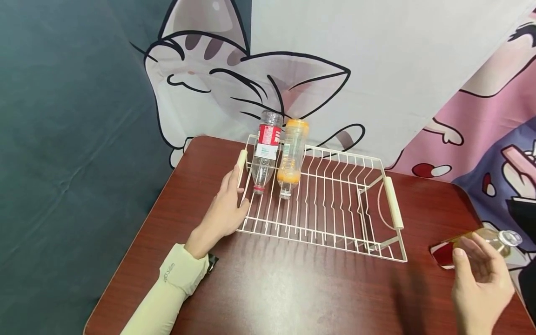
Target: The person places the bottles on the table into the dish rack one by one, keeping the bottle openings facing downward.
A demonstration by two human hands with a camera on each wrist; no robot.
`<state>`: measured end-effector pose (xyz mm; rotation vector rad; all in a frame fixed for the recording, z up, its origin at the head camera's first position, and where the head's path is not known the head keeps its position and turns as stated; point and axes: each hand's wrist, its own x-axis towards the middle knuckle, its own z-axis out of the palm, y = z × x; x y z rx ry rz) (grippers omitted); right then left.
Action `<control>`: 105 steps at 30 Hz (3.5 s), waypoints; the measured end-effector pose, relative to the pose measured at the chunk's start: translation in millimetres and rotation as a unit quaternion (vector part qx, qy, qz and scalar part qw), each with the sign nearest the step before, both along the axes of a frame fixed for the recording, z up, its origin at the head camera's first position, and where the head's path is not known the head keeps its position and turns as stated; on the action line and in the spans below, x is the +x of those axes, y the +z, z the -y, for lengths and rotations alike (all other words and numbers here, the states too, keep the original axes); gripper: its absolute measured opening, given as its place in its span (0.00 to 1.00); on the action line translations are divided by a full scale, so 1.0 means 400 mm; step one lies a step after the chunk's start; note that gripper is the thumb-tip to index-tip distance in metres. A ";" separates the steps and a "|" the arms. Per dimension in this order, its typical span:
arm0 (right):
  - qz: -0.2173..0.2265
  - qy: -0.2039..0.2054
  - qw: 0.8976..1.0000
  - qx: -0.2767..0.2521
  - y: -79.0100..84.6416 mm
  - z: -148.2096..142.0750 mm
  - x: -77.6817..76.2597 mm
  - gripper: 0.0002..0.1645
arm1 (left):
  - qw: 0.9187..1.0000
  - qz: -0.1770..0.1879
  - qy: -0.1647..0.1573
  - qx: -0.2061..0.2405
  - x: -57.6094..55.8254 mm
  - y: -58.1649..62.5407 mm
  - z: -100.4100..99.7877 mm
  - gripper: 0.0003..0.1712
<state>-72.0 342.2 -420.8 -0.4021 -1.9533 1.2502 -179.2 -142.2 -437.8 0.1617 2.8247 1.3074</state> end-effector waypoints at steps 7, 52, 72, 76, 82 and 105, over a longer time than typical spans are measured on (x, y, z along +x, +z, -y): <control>-0.056 -0.013 0.991 -0.119 -0.047 -0.033 0.022 0.26 | 1.000 -0.003 -0.002 -0.001 0.000 -0.004 0.000 0.56; 0.139 -0.162 0.957 -0.195 -0.131 -0.187 -0.016 0.67 | 1.000 0.005 -0.002 -0.004 -0.001 0.002 0.000 0.56; 0.115 -0.106 0.961 -0.227 -0.149 -0.221 -0.068 0.62 | 1.000 0.007 0.002 -0.006 0.001 0.004 0.002 0.56; 0.110 -0.103 0.959 -0.238 -0.157 -0.229 -0.076 0.63 | 1.000 0.009 0.000 -0.007 0.000 0.003 0.000 0.56; 0.111 -0.105 0.957 -0.246 -0.160 -0.232 -0.078 0.58 | 1.000 0.012 -0.001 -0.009 -0.001 0.003 -0.001 0.56; 0.073 -0.092 0.952 -0.282 -0.149 -0.243 -0.063 0.41 | 1.000 0.007 0.001 -0.009 0.002 -0.003 0.003 0.57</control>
